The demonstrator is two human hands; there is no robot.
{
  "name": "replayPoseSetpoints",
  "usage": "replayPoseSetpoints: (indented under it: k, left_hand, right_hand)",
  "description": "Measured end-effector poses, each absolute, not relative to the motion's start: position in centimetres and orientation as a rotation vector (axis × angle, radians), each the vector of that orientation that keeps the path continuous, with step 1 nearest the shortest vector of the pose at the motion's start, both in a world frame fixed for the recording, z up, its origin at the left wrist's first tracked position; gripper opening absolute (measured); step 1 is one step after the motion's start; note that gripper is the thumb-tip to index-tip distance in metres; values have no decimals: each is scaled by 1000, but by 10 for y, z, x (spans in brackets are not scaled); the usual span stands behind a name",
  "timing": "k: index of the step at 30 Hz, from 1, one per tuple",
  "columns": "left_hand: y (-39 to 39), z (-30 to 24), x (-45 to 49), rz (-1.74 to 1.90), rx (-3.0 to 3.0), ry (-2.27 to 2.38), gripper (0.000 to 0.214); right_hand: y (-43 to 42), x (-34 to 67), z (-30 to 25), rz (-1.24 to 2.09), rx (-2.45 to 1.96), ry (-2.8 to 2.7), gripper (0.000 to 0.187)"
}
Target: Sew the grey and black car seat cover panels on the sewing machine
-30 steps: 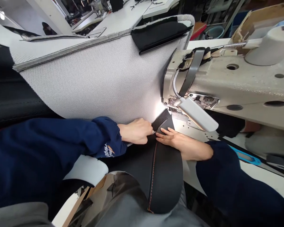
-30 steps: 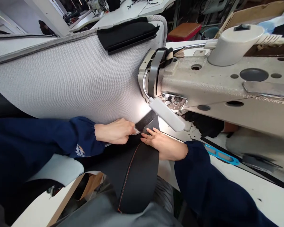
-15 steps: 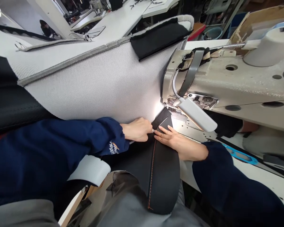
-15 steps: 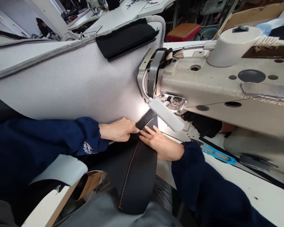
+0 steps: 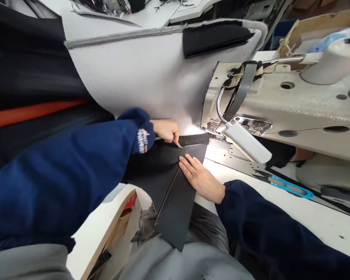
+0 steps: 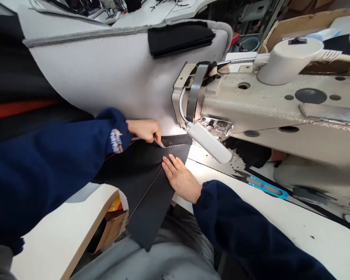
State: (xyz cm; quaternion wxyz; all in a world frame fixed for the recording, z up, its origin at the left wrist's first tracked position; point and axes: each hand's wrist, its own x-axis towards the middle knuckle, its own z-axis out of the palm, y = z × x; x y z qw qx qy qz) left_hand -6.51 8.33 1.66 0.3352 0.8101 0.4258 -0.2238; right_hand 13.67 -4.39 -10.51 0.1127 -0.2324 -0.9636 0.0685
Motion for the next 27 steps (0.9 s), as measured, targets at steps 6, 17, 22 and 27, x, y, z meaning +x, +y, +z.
replayPoseSetpoints:
  k: [6,17,22,27]
  left_hand:
    - [-27,-24,-82,26,1821,1323,36]
    - [10,-7,0,-118,2862,1082,38]
    - [21,-49,-13,-145,2971,1225,49]
    - [20,-46,-6,-149,2942,1300,51]
  right_hand:
    - [-42,146,-99,247,-674,-2772,46]
    - [-43,144,-95,349,-657,-2820,39]
    - [-49,147,-74,406,-613,-2927,64]
    - [-54,146,-66,497,-637,-2992,67]
